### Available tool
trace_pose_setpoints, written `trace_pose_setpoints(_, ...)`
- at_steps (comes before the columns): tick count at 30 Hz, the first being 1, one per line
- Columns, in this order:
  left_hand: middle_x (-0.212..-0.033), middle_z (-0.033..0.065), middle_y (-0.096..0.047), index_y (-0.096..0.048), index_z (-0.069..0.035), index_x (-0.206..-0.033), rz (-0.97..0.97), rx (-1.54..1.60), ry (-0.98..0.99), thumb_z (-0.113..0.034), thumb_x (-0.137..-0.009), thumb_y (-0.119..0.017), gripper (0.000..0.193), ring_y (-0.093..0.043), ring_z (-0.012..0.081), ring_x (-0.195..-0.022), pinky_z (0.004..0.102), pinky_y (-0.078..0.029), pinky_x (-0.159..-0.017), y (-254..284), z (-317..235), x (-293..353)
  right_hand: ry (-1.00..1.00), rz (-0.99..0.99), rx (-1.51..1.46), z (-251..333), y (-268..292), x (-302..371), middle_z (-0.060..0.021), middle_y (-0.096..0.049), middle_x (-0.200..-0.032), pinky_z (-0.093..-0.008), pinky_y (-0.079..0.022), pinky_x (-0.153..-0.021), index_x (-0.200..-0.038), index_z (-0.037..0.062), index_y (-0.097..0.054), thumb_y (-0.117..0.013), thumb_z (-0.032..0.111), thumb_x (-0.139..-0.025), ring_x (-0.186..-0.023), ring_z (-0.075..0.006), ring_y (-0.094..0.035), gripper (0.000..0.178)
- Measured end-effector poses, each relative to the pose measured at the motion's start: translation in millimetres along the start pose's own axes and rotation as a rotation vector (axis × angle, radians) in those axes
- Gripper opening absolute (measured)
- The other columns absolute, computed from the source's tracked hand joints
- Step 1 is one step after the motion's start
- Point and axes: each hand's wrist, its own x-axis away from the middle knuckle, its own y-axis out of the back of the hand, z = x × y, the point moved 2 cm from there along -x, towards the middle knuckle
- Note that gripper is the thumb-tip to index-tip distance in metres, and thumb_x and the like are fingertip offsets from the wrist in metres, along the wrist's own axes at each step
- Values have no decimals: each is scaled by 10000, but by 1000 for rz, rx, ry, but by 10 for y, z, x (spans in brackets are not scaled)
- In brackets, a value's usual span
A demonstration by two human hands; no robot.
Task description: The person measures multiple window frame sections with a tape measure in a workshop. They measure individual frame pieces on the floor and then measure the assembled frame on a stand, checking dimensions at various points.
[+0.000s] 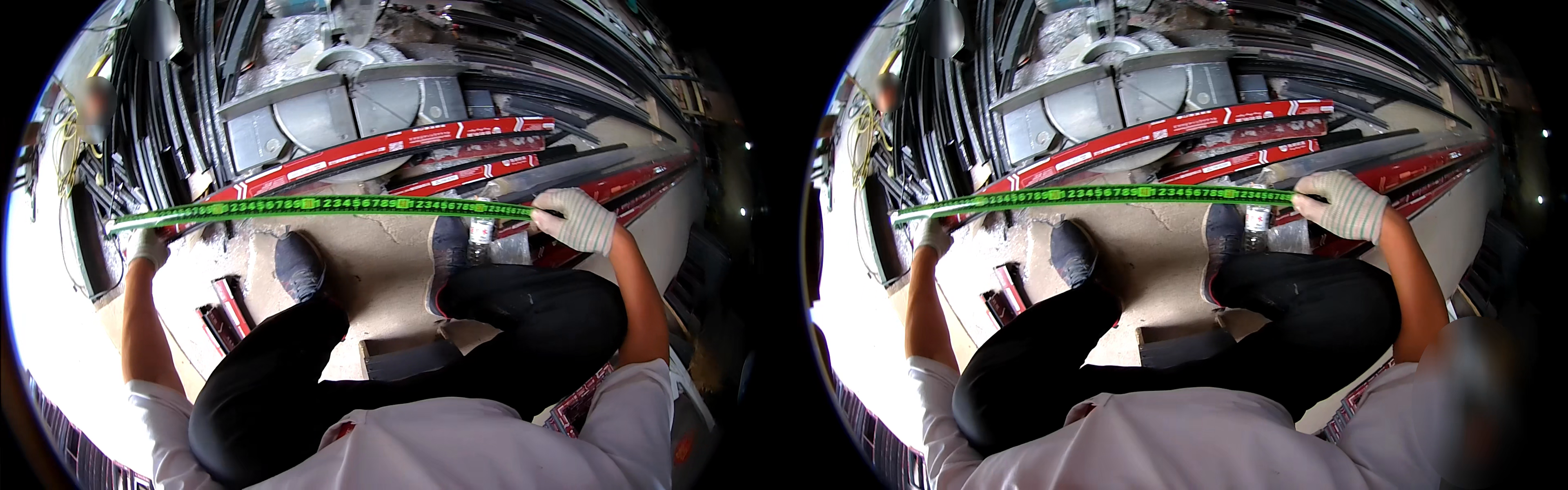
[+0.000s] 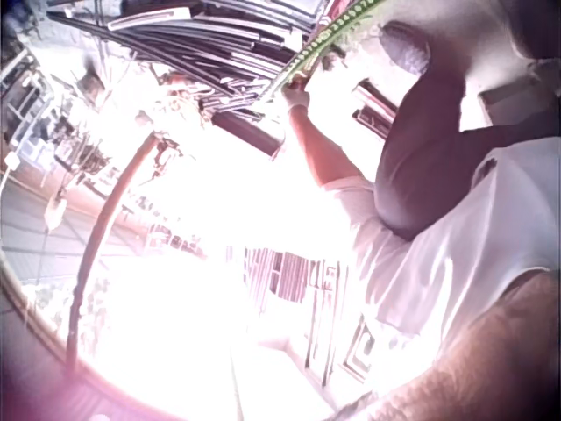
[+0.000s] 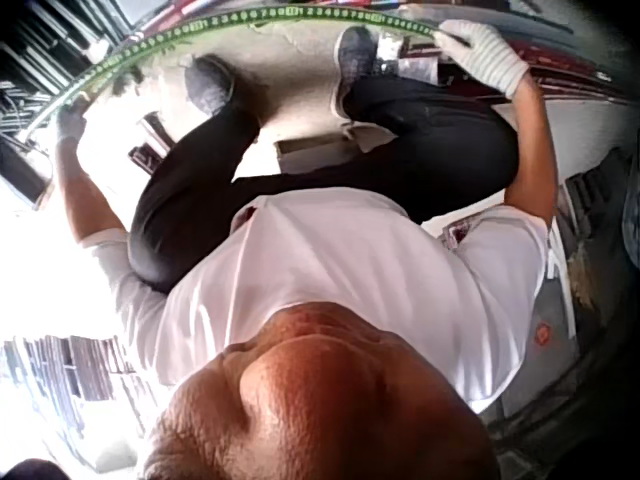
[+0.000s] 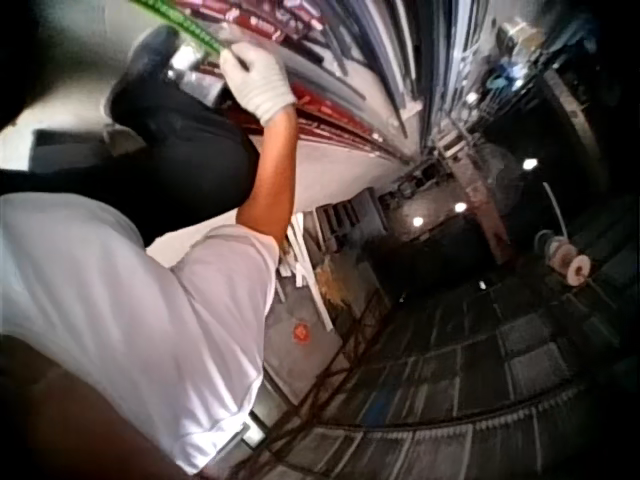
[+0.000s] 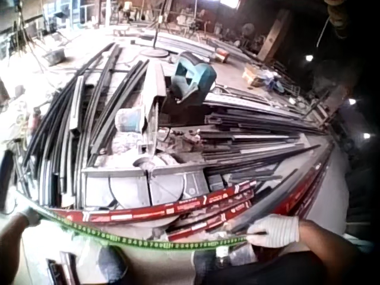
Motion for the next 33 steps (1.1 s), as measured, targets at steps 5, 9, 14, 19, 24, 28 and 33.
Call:
trace_pose_setpoints(5, -1103, 148, -702, -703, -130, -1094, -106, -155, -17, -280, -749, -813, 392, -647, 377, -1100, 480, -499, -975, 300, 63, -133, 39, -13, 75, -23, -27, -72, -157, -686, -832, -408, -524, -745, -943, -6, -709, -607, 246, -983, -768, -283, -661, 275)
trace_pose_setpoints(9, -1188, 145, -717, -653, -129, -1175, -52, -285, 201, -380, -683, -879, 597, -645, 363, -1170, 480, -492, -1022, 761, -281, -11, 30, -5, 7, -22, -58, -95, -151, -669, -812, -398, -518, -744, -890, -19, -702, -608, 207, -980, -753, -265, -639, 261)
trace_pose_setpoints(14, -1289, 133, -670, -615, -143, -1307, 30, -217, 254, -393, -727, -876, 683, -596, 342, -1266, 472, -421, -1119, 489, -32, 32, 17, 28, 54, 37, -26, -175, -140, -646, -781, -388, -513, -728, -900, -23, -717, -592, 175, -981, -739, -233, -628, 248)
trace_pose_setpoints(19, -1267, 136, -654, -605, -106, -1263, -199, -232, 184, -275, -807, -743, 505, -590, 341, -1253, 504, -406, -1105, 185, 27, 104, 28, 10, 80, 33, -29, -251, -143, -636, -765, -388, -507, -708, -885, -16, -705, -586, 161, -981, -708, -235, -607, 234)
trace_pose_setpoints(24, -1239, 149, -652, -602, -77, -1271, -313, -195, 94, -248, -820, -694, 491, -598, 338, -1211, 500, -400, -1098, 191, -354, 201, 35, -25, 61, -34, -40, -337, -158, -614, -733, -395, -494, -672, -875, -19, -679, -593, 146, -973, -671, -246, -590, 210)
trace_pose_setpoints(28, -1236, 159, -639, -611, -62, -1228, -442, -127, -3, -242, -784, -693, 485, -583, 347, -1219, 506, -386, -1105, 127, -579, 253, 47, -48, 60, 0, 3, -434, -164, -615, -732, -399, -496, -679, -870, -26, -664, -609, 145, -969, -671, -252, -591, 204)
trace_pose_setpoints(33, -1242, 198, -619, -597, -42, -1246, -626, -77, -16, -280, -744, -735, 572, -547, 395, -1257, 533, -368, -1133, 65, -968, 496, 179, -141, 134, 39, 46, -612, -185, -629, -770, -418, -499, -700, -907, -29, -665, -617, 145, -965, -718, -306, -633, 190)
